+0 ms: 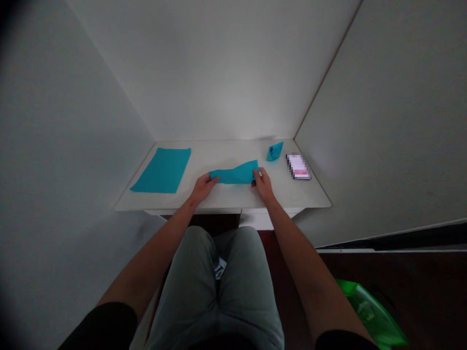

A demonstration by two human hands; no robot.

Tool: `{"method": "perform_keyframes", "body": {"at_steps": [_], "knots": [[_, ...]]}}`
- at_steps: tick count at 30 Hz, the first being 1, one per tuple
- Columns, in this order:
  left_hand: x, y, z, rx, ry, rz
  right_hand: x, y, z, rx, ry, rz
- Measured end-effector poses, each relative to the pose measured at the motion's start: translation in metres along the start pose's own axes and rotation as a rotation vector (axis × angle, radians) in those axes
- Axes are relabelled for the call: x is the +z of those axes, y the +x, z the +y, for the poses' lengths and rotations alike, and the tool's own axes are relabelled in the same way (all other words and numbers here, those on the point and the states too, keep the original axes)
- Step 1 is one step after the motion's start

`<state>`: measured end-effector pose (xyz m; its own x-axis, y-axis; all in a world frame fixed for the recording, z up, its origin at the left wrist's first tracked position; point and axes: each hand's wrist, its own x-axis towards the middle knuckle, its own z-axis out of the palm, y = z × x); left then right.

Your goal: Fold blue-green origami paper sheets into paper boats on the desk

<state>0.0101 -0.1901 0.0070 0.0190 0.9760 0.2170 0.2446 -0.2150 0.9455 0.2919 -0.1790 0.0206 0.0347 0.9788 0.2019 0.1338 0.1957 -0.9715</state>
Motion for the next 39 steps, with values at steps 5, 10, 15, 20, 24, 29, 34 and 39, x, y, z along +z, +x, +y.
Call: {"method": "perform_keyframes", "body": {"at_steps": [5, 10, 15, 20, 24, 29, 34, 39], "knots": [[-0.003, 0.002, -0.004, -0.055, -0.235, 0.017, 0.0, 0.0, 0.002, 0.011, 0.043, -0.02], [-0.005, 0.003, -0.002, -0.138, -0.271, 0.062, 0.001, 0.004, 0.008, 0.033, 0.072, -0.038], [-0.005, -0.001, -0.001, -0.084, -0.129, 0.099, 0.004, 0.003, 0.012, -0.013, -0.021, -0.092], [-0.005, -0.005, 0.001, -0.036, -0.026, 0.118, 0.003, 0.0, 0.011, -0.06, -0.263, -0.051], [-0.007, -0.003, 0.003, -0.059, -0.142, 0.095, 0.001, 0.001, 0.012, -0.052, -0.341, -0.038], [-0.01, 0.001, 0.0, -0.088, -0.239, 0.071, 0.001, 0.002, 0.013, -0.057, -0.313, -0.031], [-0.009, 0.001, -0.006, -0.031, -0.171, 0.058, 0.001, 0.003, 0.011, -0.068, -0.232, -0.02], [-0.01, 0.001, -0.011, -0.026, -0.122, 0.056, 0.002, 0.002, 0.007, -0.037, -0.133, -0.043]]}}
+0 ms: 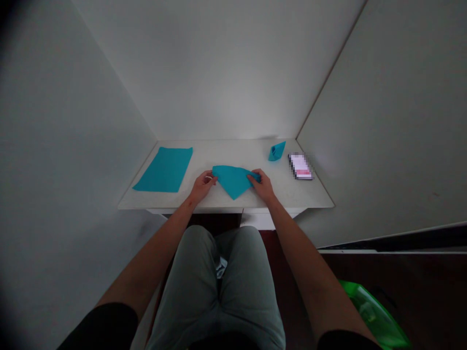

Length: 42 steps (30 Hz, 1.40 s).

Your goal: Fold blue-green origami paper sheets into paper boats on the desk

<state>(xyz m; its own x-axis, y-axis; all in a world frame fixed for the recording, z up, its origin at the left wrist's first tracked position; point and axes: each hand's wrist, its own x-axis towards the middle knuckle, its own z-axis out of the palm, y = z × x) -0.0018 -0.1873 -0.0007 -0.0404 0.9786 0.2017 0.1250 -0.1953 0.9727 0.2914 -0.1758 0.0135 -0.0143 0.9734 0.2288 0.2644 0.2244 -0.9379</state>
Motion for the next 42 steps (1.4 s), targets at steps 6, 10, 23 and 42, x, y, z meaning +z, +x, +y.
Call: {"method": "perform_keyframes", "body": {"at_steps": [6, 10, 23, 42], "knots": [[0.002, 0.001, -0.004, -0.04, -0.031, -0.034, -0.001, -0.001, -0.001, 0.001, 0.017, -0.026], [0.004, 0.002, -0.006, -0.015, -0.036, 0.061, 0.001, 0.0, 0.003, -0.009, 0.051, -0.05], [-0.001, 0.004, -0.005, -0.05, 0.067, 0.332, 0.0, -0.01, -0.007, -0.07, -0.119, -0.226], [-0.001, 0.004, 0.005, -0.12, -0.018, 0.312, 0.005, -0.007, -0.008, -0.033, -0.125, -0.215]]}}
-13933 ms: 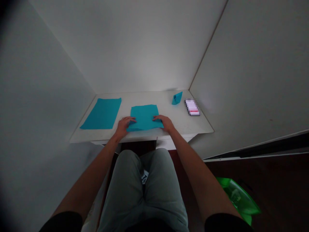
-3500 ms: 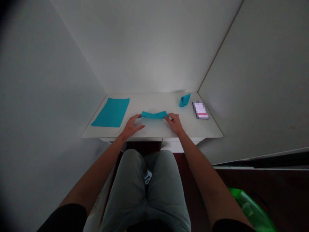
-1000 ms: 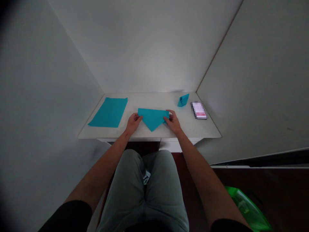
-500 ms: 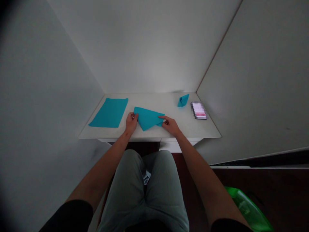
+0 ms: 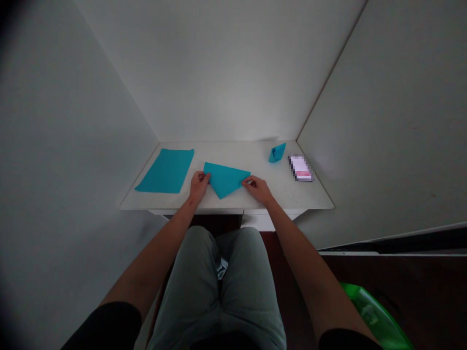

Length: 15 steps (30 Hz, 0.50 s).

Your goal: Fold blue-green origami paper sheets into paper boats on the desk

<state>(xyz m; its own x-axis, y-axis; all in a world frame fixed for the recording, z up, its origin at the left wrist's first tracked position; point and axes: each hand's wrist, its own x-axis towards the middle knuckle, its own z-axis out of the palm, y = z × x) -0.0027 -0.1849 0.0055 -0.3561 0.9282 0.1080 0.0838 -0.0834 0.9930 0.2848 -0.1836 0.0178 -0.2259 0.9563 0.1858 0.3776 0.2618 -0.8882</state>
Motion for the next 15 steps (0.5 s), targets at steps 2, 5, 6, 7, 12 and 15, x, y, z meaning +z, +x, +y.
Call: {"method": "perform_keyframes", "body": {"at_steps": [2, 5, 6, 7, 12, 15], "knots": [[0.0, 0.0, 0.0, -0.001, -0.061, -0.073, -0.001, 0.003, 0.004, 0.008, 0.028, 0.065], [-0.001, -0.001, 0.0, 0.025, -0.096, -0.16, -0.001, 0.005, 0.009, -0.014, 0.077, 0.134], [-0.001, -0.002, 0.0, 0.038, -0.088, -0.179, -0.001, 0.006, 0.01, -0.017, 0.1, 0.147], [-0.002, -0.002, 0.001, 0.054, -0.075, -0.193, -0.001, 0.006, 0.011, -0.014, 0.129, 0.155], [-0.002, -0.003, 0.002, 0.1, -0.029, -0.23, 0.0, 0.008, 0.017, 0.016, 0.229, 0.181], [-0.001, -0.004, 0.005, 0.076, -0.044, -0.229, -0.001, 0.01, 0.017, -0.009, 0.208, 0.198]]}}
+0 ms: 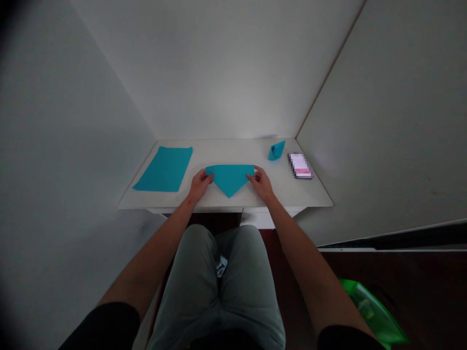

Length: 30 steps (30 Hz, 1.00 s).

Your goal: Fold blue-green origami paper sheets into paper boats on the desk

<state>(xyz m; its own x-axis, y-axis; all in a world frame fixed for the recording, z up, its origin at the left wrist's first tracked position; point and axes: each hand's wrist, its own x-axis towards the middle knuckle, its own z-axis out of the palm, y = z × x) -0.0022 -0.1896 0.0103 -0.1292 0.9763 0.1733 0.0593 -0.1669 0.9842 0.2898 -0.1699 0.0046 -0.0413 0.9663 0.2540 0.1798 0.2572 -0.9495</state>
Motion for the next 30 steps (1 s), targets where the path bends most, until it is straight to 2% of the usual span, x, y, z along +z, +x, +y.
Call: {"method": "perform_keyframes", "body": {"at_steps": [6, 11, 17, 25, 30], "knots": [[-0.002, -0.002, 0.008, -0.024, 0.013, 0.031, -0.004, -0.002, -0.007, -0.038, -0.142, -0.033], [-0.006, -0.003, 0.009, 0.007, 0.046, 0.037, -0.007, -0.005, -0.008, 0.043, -0.112, -0.052], [-0.003, 0.0, 0.003, -0.041, 0.008, 0.015, -0.007, -0.004, -0.004, -0.001, -0.092, -0.057], [-0.002, 0.0, -0.004, -0.056, -0.007, 0.014, -0.004, -0.003, -0.003, 0.023, -0.107, 0.004], [0.001, 0.001, -0.004, -0.048, -0.046, -0.002, -0.001, -0.001, -0.001, 0.038, -0.043, -0.053]]}}
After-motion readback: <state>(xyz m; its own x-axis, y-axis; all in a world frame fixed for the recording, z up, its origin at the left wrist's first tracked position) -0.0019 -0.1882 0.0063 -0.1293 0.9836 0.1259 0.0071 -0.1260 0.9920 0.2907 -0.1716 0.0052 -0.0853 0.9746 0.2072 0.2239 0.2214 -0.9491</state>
